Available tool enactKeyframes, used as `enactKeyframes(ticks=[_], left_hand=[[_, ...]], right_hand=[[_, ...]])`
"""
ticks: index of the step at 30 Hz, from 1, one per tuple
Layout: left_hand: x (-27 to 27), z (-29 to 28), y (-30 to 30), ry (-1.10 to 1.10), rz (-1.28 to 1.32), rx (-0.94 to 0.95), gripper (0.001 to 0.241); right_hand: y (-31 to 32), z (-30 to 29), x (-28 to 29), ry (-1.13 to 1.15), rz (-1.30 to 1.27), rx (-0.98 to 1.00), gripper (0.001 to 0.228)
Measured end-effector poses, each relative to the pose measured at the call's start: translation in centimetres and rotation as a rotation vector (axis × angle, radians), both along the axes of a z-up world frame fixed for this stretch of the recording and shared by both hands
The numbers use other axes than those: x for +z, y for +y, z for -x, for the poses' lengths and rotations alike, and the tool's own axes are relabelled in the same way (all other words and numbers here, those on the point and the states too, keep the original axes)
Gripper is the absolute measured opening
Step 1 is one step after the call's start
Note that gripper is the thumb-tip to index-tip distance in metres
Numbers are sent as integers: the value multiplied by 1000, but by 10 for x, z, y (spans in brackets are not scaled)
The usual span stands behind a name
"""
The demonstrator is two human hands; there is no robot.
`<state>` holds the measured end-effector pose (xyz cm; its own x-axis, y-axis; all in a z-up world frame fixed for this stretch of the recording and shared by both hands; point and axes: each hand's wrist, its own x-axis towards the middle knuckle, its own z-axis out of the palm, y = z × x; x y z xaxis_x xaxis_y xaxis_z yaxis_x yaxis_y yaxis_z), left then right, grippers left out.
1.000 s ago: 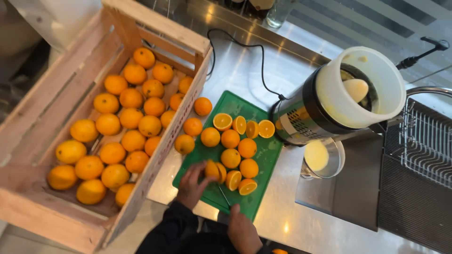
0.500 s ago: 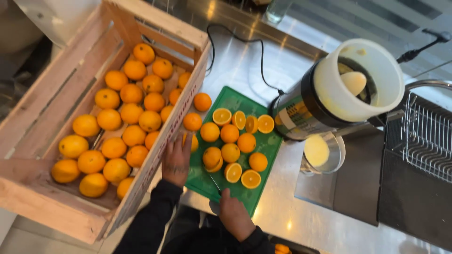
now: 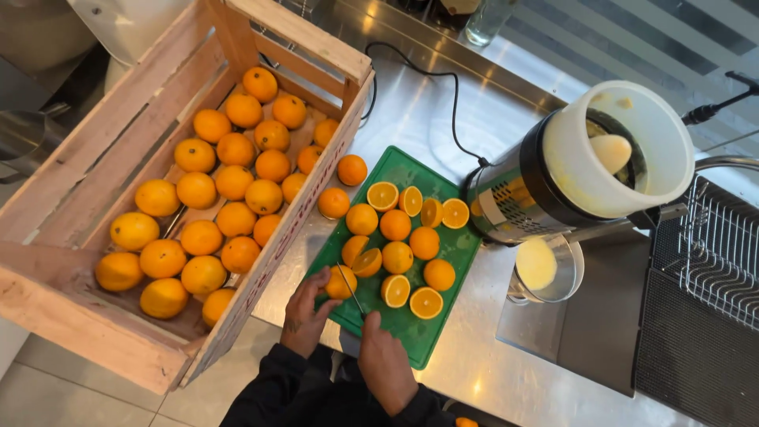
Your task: Squeezing oranges using a motorized juicer and cutting fresh oranges on a cutting board.
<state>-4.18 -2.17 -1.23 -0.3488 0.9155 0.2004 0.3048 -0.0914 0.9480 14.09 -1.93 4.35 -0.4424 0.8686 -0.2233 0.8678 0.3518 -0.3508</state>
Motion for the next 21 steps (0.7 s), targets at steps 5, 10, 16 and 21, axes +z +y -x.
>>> enactKeyframes(ticks=[5,10,16,21], left_hand=[[8,4,1,98,-7,-8,57],[-12,10,3,160,-25,5,55],[2,-1,-16,231,65,-35,53],[6,0,30,290,-6,153,52]], right_hand=[[17,17,12,62,-168,121,37],[14,7,-63,162,-226,170,26],[-13,1,-75,-33,-105,63,16],[-24,-73,-113,-92,1,113,29]])
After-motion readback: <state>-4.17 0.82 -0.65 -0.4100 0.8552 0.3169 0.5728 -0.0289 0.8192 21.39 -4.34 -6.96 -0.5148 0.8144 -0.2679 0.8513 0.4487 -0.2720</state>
